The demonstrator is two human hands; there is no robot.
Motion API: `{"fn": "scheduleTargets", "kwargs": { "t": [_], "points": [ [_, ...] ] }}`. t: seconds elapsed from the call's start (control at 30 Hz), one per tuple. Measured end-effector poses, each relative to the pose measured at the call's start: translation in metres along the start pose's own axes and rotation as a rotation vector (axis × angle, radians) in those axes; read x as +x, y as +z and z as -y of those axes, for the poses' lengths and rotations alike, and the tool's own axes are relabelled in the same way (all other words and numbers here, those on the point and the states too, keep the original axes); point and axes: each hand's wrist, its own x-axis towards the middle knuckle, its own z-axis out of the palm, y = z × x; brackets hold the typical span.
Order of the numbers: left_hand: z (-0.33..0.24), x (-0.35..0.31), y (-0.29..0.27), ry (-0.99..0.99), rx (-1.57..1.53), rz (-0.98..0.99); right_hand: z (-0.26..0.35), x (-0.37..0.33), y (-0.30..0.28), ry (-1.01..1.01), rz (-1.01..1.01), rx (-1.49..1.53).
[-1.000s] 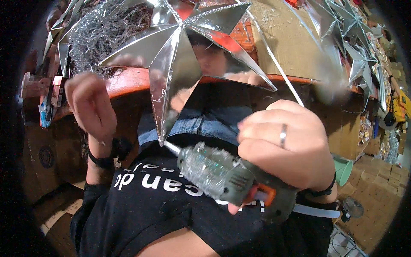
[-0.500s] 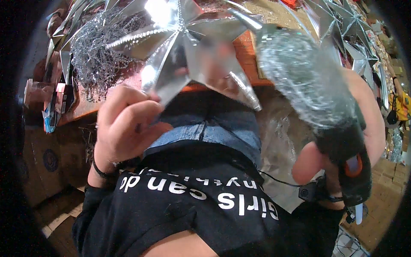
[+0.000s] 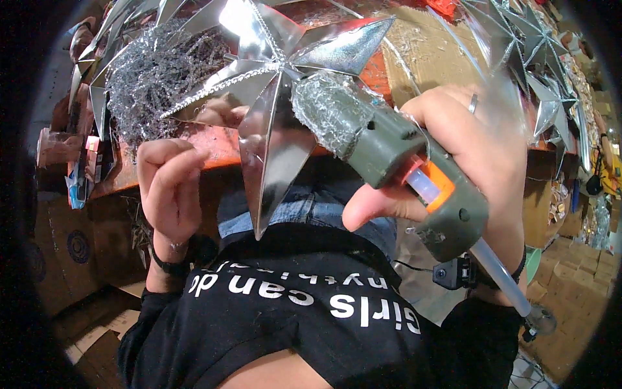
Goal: Applying decorative trim and details to shiny star-shaped holiday decorations using a hot glue gun.
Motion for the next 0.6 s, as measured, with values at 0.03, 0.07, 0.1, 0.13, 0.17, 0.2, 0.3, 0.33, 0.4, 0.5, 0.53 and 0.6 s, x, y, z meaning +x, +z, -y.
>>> {"fn": "scheduleTargets", "kwargs": {
  "t": [0.03,0.07,0.1,0.13,0.17,0.2,0.3,0.33,0.4,0.5,0.53,0.6],
  "points": [
    [0.0,-0.003,0.001,-0.056,0.042,-0.029,-0.001,0.002,0.001,-0.001,0.004,0.003],
    [0.005,-0.006,0.004,-0.061,0.041,-0.027,-0.002,0.003,0.002,-0.019,-0.009,-0.021],
    [0.012,-0.01,0.006,-0.055,0.074,-0.088,-0.003,0.004,0.003,-0.037,-0.02,-0.047],
    [0.018,-0.012,0.007,-0.05,0.107,-0.149,-0.003,0.004,0.004,-0.035,-0.014,-0.045],
    [0.021,-0.014,0.007,-0.059,0.139,-0.147,-0.002,0.005,0.004,-0.049,-0.014,-0.028],
    [0.025,-0.015,0.008,-0.062,0.133,-0.146,0.0,0.006,0.004,-0.06,-0.014,-0.014],
    [0.036,-0.012,0.019,-0.096,0.084,-0.311,0.004,0.006,0.002,-0.076,0.033,0.042],
    [0.038,-0.012,0.018,-0.099,0.086,-0.309,0.006,0.006,0.001,-0.077,0.034,0.045],
    [0.041,-0.012,0.017,-0.092,0.146,-0.288,0.011,0.006,0.001,-0.078,0.065,0.032],
    [0.042,-0.012,0.018,-0.082,0.137,-0.287,0.012,0.002,0.004,-0.126,0.046,0.123],
    [0.043,-0.011,0.019,-0.081,0.129,-0.288,0.012,0.0,0.002,-0.19,0.04,0.145],
    [0.043,-0.011,0.022,-0.081,0.09,-0.33,0.019,0.002,-0.002,-0.191,0.109,0.106]
  ]
}}
